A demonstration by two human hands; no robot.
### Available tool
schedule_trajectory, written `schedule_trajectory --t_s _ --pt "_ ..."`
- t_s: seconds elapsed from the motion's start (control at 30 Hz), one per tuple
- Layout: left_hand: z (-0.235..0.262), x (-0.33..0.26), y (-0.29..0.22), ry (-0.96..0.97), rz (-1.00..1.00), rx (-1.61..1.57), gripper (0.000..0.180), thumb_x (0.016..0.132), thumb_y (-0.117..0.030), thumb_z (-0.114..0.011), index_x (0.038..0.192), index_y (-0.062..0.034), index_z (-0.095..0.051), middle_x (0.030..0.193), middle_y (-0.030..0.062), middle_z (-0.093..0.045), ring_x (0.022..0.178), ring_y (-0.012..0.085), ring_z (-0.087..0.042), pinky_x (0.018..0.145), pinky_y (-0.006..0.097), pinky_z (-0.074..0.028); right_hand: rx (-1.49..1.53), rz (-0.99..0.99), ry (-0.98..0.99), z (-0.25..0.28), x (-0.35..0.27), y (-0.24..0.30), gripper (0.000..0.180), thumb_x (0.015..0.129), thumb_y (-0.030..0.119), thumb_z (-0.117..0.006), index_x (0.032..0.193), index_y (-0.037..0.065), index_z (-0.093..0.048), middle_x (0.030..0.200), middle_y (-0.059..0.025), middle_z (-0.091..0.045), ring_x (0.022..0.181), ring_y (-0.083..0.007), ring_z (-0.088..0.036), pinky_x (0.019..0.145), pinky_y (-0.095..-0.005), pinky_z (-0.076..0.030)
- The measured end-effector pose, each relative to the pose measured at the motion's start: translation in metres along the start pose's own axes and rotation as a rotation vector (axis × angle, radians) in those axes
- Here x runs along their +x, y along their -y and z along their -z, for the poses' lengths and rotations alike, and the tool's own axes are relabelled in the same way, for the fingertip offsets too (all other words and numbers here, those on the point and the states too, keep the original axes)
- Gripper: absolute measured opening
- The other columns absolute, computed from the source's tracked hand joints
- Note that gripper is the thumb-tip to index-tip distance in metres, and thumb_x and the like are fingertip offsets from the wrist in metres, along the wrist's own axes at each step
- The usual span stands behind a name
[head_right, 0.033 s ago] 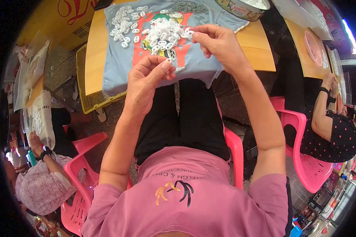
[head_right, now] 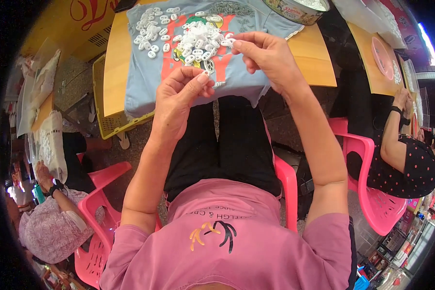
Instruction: Inspecting and sorting white plastic garment buttons or toggles on a workspace table.
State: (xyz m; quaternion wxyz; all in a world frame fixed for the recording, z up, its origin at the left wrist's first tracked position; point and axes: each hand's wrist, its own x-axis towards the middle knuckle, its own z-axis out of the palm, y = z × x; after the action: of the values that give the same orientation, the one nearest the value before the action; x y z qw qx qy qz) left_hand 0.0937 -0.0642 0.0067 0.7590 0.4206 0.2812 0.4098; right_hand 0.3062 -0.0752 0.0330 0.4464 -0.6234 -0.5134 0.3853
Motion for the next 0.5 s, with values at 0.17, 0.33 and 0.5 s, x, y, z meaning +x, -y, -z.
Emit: schedule_trajectory --t_s 0.17,0.33,0.5 --pt "-0.012 -0.002 -0.003 0.009 -0.047 -0.029 0.015 0.091 -0.011 -0.065 0.099 0.0011 -0.060 0.088 0.0079 -0.065 0.077 0.0126 -0.061 0.072 0.025 -0.050 0.594 -0.201 0.066 -0.015 -0.030 0.017 0.024 0.091 0.016 -0.064 0.109 0.000 -0.063 0.091 -0.0060 -0.066 0.057 -0.0032 -0.044 0.050 -0.0176 -0.038" --pt "-0.021 -0.003 -0.004 -0.022 -0.102 -0.084 0.016 0.090 -0.010 -0.066 0.099 0.0015 -0.060 0.088 0.0073 -0.065 0.077 0.0121 -0.061 0.071 0.025 -0.050 0.899 -0.317 0.100 -0.022 -0.042 0.022 0.020 0.090 0.016 -0.065 0.105 0.003 -0.064 0.093 -0.0043 -0.066 0.060 -0.0031 -0.047 0.053 -0.0200 -0.041" --pt "-0.022 -0.004 -0.004 -0.037 -0.109 -0.059 0.016 0.091 -0.010 -0.066 0.099 0.0015 -0.060 0.088 0.0073 -0.065 0.077 0.0123 -0.061 0.071 0.025 -0.051 0.908 -0.281 0.117 -0.025 -0.048 0.023 0.019 0.092 0.016 -0.063 0.106 0.003 -0.062 0.091 -0.0027 -0.063 0.061 -0.0028 -0.046 0.052 -0.0190 -0.039"
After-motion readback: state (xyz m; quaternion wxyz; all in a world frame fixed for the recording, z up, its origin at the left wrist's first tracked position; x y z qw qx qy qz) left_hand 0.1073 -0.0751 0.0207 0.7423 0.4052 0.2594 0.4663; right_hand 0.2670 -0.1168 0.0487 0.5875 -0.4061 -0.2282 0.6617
